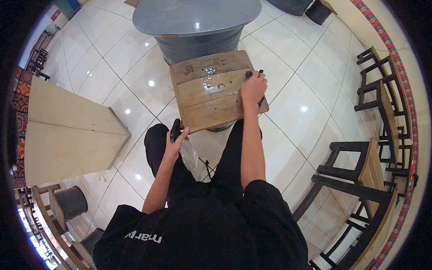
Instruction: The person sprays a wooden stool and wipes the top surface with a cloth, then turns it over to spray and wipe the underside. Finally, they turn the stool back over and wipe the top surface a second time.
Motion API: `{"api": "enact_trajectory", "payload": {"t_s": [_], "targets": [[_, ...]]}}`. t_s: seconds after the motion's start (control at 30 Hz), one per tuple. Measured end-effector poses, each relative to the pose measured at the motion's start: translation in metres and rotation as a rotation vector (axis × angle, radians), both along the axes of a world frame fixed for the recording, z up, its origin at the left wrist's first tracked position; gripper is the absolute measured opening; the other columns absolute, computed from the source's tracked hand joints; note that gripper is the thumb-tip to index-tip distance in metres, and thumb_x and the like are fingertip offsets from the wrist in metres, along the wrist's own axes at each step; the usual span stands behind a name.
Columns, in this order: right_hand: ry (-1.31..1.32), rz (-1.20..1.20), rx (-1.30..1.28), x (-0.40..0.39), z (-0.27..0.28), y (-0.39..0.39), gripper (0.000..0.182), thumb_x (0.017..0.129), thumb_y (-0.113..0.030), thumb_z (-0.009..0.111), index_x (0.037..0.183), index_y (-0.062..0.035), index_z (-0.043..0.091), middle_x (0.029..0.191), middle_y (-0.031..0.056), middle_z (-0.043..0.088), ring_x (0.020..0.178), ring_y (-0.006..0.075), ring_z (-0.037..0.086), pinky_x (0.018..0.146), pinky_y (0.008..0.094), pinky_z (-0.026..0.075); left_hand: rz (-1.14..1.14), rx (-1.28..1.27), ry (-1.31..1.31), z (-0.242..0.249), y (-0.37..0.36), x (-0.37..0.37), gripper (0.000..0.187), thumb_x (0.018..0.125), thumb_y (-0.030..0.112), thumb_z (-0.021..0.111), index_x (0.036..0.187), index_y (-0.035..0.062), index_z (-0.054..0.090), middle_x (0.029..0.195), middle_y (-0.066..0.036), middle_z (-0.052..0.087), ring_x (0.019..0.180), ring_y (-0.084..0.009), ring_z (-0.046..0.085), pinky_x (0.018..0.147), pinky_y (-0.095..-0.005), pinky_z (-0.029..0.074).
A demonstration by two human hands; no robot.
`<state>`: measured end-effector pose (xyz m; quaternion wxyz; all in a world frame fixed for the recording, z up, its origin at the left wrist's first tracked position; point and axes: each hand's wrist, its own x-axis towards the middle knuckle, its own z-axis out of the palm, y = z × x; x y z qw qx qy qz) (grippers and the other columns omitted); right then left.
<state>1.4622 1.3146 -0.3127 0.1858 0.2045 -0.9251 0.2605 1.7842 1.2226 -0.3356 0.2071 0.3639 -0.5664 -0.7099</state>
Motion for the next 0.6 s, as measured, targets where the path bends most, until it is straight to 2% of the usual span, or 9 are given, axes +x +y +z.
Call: {"api": "enact_trajectory", "payload": {"t_s": [0.07, 0.13, 0.23, 0.27, 0.33, 0.37, 0.43, 0.5, 0.6], "targets": [[0.032, 0.022, 0.11, 0.026, 0.0, -0.029, 0.025, 0.082, -0.009, 0.063, 0.107, -0.0063, 0.062, 0.106, 0.0167, 0.058, 0.1, 0.0349, 0.056, 0.088, 0.0474, 0.045, -0.017, 0.054, 0.017, -0.008, -0.001, 0.002, 0.048, 0.085, 0.028, 0.077, 0.119, -0.0021, 0.061, 0.082, -0.003, 0.062, 0.069, -0.0103, 0.056, 0.067, -0.0273, 0.045], [0.029, 0.328, 0.056, 0.062, -0.003, -0.06, 0.024, 0.083, -0.009, 0.058, 0.106, -0.0062, 0.062, 0.105, 0.017, 0.058, 0.101, 0.035, 0.056, 0.088, 0.0474, 0.045, -0.01, 0.033, 0.004, -0.002, 0.001, 0.002, 0.048, 0.085, 0.026, 0.077, 0.12, -0.0026, 0.061, 0.083, -0.004, 0.062, 0.068, -0.0106, 0.056, 0.067, -0.0273, 0.046], [-0.09, 0.799, 0.036, 0.13, 0.007, -0.095, 0.023, 0.082, -0.009, 0.058, 0.105, -0.0083, 0.064, 0.104, 0.0168, 0.058, 0.104, 0.0354, 0.056, 0.089, 0.0471, 0.045, 0.008, 0.009, 0.024, -0.006, 0.001, 0.001, 0.047, 0.086, 0.023, 0.076, 0.12, -0.0047, 0.06, 0.085, -0.005, 0.063, 0.068, -0.0107, 0.057, 0.064, -0.0269, 0.047], [-0.091, 0.8, 0.036, 0.14, 0.005, -0.096, 0.023, 0.082, -0.009, 0.058, 0.105, -0.0083, 0.064, 0.104, 0.0168, 0.058, 0.104, 0.0354, 0.056, 0.089, 0.0471, 0.045, 0.02, 0.004, 0.052, -0.007, 0.001, 0.001, 0.047, 0.086, 0.023, 0.076, 0.119, -0.0064, 0.06, 0.085, -0.005, 0.064, 0.067, -0.0105, 0.057, 0.062, -0.0265, 0.048], [0.044, 1.055, 0.032, 0.155, 0.003, -0.099, 0.023, 0.081, -0.008, 0.058, 0.103, -0.0089, 0.066, 0.105, 0.0171, 0.059, 0.102, 0.0367, 0.058, 0.088, 0.0475, 0.046, 0.038, -0.012, 0.053, -0.009, 0.003, 0.001, 0.047, 0.086, 0.022, 0.076, 0.12, -0.0064, 0.06, 0.085, -0.005, 0.064, 0.067, -0.0099, 0.057, 0.061, -0.0262, 0.048], [0.045, 1.06, 0.027, 0.151, 0.004, -0.097, 0.023, 0.081, -0.008, 0.058, 0.103, -0.0089, 0.066, 0.105, 0.0171, 0.059, 0.102, 0.0367, 0.058, 0.088, 0.0475, 0.046, 0.056, -0.027, 0.057, -0.008, 0.005, 0.0, 0.047, 0.087, 0.022, 0.075, 0.12, -0.0065, 0.06, 0.086, -0.005, 0.064, 0.066, -0.0094, 0.057, 0.06, -0.0258, 0.048], [-0.08, 0.919, -0.027, 0.123, 0.006, -0.082, 0.022, 0.083, -0.007, 0.057, 0.102, -0.0082, 0.067, 0.105, 0.0176, 0.059, 0.099, 0.0382, 0.058, 0.086, 0.0488, 0.046, 0.061, -0.041, 0.025, -0.004, 0.008, -0.002, 0.048, 0.087, 0.022, 0.075, 0.122, -0.006, 0.06, 0.088, -0.005, 0.064, 0.068, -0.0101, 0.056, 0.062, -0.0266, 0.047], [-0.041, 0.659, -0.018, 0.075, -0.001, -0.061, 0.021, 0.085, -0.007, 0.057, 0.104, -0.0072, 0.067, 0.103, 0.0185, 0.059, 0.098, 0.0386, 0.058, 0.086, 0.0495, 0.046, 0.058, -0.048, -0.027, -0.007, 0.007, 0.0, 0.051, 0.086, 0.023, 0.075, 0.126, -0.0055, 0.058, 0.09, -0.005, 0.064, 0.068, -0.0103, 0.056, 0.064, -0.0266, 0.047], [0.021, 0.344, 0.053, 0.0, -0.004, -0.019, 0.026, 0.082, -0.008, 0.064, 0.107, -0.0068, 0.061, 0.105, 0.0195, 0.058, 0.098, 0.0376, 0.056, 0.086, 0.0473, 0.046, 0.049, -0.043, -0.019, -0.002, 0.007, -0.001, 0.052, 0.086, 0.024, 0.075, 0.126, -0.0052, 0.058, 0.09, -0.005, 0.063, 0.068, -0.0103, 0.056, 0.063, -0.0264, 0.048]]}}
